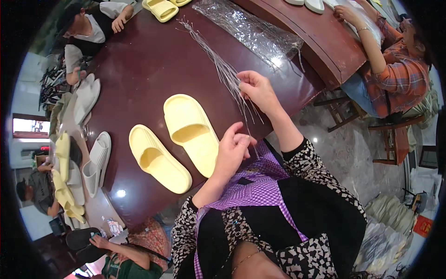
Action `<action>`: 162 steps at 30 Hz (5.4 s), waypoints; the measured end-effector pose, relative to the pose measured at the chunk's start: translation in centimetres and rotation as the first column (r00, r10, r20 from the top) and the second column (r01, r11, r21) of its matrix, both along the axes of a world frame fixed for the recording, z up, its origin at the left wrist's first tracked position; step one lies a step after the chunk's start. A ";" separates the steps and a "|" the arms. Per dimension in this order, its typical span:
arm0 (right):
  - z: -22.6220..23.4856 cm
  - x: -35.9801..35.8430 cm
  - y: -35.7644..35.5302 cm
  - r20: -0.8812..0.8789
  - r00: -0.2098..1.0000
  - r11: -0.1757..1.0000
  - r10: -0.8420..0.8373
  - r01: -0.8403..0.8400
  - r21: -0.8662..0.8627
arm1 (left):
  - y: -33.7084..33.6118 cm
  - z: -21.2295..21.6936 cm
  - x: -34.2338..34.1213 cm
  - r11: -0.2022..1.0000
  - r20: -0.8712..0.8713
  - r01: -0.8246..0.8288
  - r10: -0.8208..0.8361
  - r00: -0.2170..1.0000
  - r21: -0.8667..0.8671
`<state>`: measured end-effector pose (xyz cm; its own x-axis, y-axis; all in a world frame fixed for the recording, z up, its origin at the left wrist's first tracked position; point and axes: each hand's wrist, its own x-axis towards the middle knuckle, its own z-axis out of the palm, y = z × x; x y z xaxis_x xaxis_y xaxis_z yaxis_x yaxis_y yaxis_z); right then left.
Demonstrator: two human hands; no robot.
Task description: The person attaches pairs of slide sandals together by threading and locking plastic fasteners through each pair by hand.
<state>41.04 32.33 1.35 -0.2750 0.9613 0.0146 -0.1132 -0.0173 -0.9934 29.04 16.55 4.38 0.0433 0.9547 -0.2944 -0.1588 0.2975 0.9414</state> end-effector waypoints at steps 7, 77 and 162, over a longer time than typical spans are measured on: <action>0.2 -0.1 0.0 0.032 0.999 0.998 -0.008 0.007 0.056 | -0.5 -0.8 -1.4 0.991 0.098 0.048 -0.036 0.994 -0.121; 9.6 -6.4 -8.6 0.292 0.875 0.386 0.385 -0.440 0.811 | -4.4 4.0 -10.4 0.847 -0.088 -0.374 0.435 0.896 0.378; 3.5 -17.1 1.1 0.366 0.921 0.921 0.135 -0.253 0.296 | -6.5 1.1 -15.8 0.791 -0.788 -0.063 0.612 0.068 0.609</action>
